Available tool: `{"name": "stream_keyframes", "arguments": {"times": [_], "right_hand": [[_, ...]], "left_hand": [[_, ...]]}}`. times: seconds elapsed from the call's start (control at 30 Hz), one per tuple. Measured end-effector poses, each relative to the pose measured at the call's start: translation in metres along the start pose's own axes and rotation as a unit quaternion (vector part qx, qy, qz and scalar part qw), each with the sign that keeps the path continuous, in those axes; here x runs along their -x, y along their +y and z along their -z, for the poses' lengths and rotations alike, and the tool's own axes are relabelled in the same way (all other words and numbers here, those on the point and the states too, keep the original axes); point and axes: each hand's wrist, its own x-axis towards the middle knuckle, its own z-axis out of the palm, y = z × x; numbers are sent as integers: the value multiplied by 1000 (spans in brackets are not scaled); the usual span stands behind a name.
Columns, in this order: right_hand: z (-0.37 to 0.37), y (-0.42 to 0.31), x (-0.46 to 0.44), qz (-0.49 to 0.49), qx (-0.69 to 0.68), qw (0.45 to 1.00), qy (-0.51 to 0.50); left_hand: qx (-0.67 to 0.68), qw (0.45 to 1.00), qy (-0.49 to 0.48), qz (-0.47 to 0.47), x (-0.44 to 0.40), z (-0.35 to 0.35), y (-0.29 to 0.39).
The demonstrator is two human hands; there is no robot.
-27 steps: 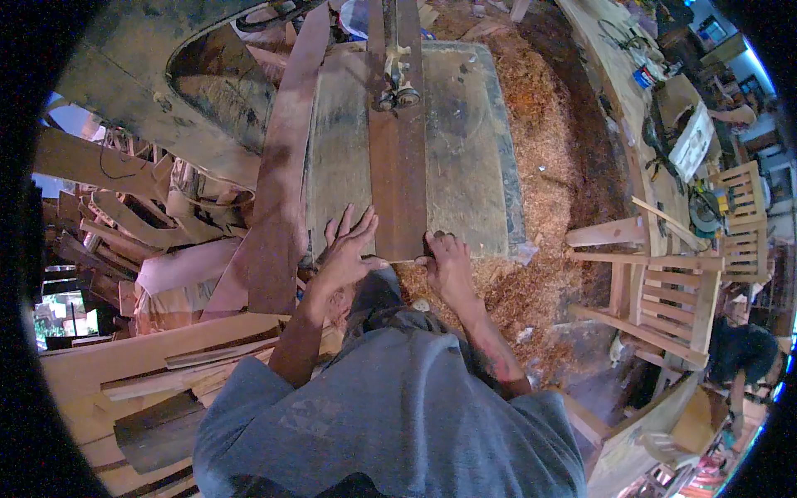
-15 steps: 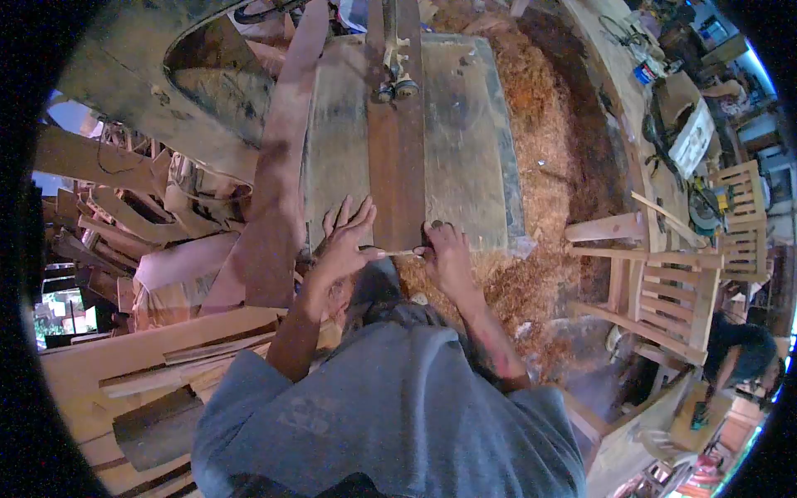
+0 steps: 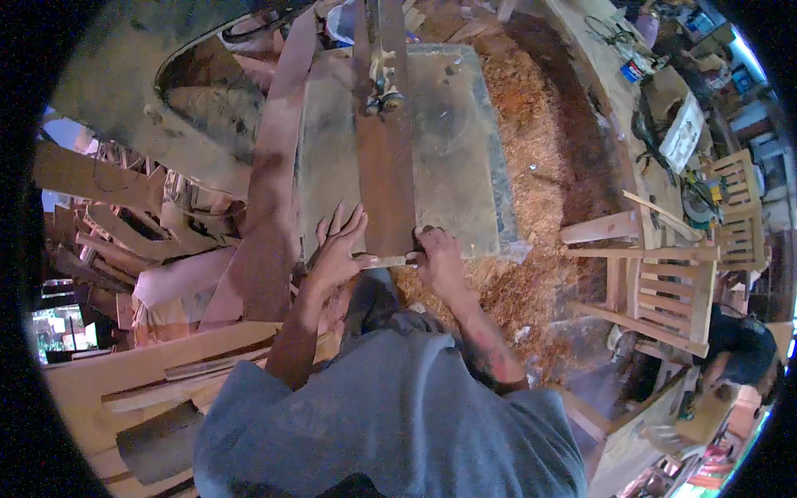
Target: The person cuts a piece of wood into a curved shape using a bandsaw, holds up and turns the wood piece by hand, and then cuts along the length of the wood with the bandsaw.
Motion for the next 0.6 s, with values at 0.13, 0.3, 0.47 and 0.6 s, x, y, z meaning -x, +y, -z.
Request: {"name": "stream_keyframes", "arguments": {"times": [0.13, 0.3, 0.47, 0.6], "right_hand": [[0, 0, -2, 27, 1, 999, 19], [-10, 9, -2, 34, -16, 999, 29], [-8, 7, -5, 2, -1, 1000, -10], [-8, 4, -6, -8, -10, 1000, -5]], "left_hand": [[-2, 1000, -4, -4, -1, 0, -3], [12, 1000, -2, 4, -3, 0, -6], [2, 1000, 15, -17, -7, -4, -11], [1, 1000, 13, -11, -8, -1, -9]]}}
